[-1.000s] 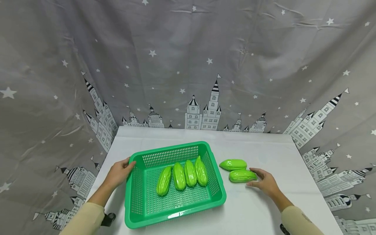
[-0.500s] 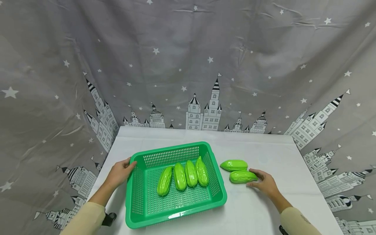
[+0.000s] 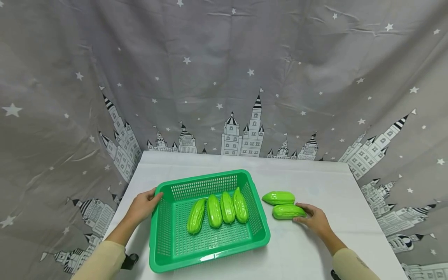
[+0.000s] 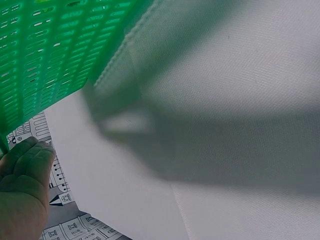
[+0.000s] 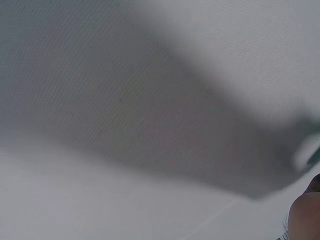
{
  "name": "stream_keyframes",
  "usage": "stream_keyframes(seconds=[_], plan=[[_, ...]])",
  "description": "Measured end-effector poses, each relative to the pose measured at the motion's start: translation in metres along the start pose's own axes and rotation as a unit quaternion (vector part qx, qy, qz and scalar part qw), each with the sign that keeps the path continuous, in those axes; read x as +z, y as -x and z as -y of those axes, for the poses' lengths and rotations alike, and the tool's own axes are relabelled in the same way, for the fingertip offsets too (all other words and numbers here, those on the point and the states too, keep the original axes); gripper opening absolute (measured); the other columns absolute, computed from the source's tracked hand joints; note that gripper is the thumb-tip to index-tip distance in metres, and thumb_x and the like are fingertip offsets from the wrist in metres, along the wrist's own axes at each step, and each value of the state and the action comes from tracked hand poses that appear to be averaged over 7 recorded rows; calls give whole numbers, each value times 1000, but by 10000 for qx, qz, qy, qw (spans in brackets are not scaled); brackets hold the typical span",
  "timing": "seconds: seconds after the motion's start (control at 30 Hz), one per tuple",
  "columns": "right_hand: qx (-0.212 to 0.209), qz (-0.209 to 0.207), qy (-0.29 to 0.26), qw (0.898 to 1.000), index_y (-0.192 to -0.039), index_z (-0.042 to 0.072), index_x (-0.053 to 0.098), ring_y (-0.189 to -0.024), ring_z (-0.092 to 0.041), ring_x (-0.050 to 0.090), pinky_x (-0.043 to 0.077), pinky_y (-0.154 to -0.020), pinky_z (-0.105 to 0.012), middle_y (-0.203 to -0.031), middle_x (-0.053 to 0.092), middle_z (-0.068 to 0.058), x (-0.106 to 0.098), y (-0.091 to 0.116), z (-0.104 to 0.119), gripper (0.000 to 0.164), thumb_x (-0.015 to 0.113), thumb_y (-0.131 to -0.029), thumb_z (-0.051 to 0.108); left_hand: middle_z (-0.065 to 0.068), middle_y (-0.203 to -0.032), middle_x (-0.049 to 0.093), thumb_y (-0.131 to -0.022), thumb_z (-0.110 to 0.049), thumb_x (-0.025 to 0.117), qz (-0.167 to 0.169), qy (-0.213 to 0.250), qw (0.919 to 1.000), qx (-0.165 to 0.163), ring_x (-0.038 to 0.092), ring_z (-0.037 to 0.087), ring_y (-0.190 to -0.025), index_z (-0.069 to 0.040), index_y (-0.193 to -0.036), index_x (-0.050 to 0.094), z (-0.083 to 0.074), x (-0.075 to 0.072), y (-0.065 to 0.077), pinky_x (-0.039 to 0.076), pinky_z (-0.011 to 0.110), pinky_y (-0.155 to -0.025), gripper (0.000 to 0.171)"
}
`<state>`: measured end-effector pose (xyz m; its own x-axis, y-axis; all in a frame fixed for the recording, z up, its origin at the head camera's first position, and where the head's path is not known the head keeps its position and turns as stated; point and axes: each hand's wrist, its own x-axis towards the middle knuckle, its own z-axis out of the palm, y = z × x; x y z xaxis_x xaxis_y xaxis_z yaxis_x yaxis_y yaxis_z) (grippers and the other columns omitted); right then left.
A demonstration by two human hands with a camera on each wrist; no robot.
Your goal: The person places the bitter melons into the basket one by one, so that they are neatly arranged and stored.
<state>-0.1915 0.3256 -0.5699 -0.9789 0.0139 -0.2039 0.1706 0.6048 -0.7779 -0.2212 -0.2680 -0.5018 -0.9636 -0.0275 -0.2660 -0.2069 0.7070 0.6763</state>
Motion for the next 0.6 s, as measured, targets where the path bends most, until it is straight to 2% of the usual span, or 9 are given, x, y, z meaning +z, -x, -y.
stream_keyframes(seconds=[0.33,0.6], plan=[[-186,-89,44,9998,-133,-2,63,-132,-44,48,39,-109,-49,-137,58,-24,-24,4,15,59,86,-82,18,33,-135,54,-107,-42,49,-2,-29,10000,81,60,47,-115,8,-152,35,0,-1,-1,54,53,-85,69],[-494,-277,297,9980,-135,-3,61,-133,-45,47,38,-110,-52,-139,57,-24,-56,-16,50,62,85,-84,23,33,-132,57,-107,-40,50,23,-58,9999,110,63,44,-110,7,-151,36,0,-1,-2,55,51,-83,66]])
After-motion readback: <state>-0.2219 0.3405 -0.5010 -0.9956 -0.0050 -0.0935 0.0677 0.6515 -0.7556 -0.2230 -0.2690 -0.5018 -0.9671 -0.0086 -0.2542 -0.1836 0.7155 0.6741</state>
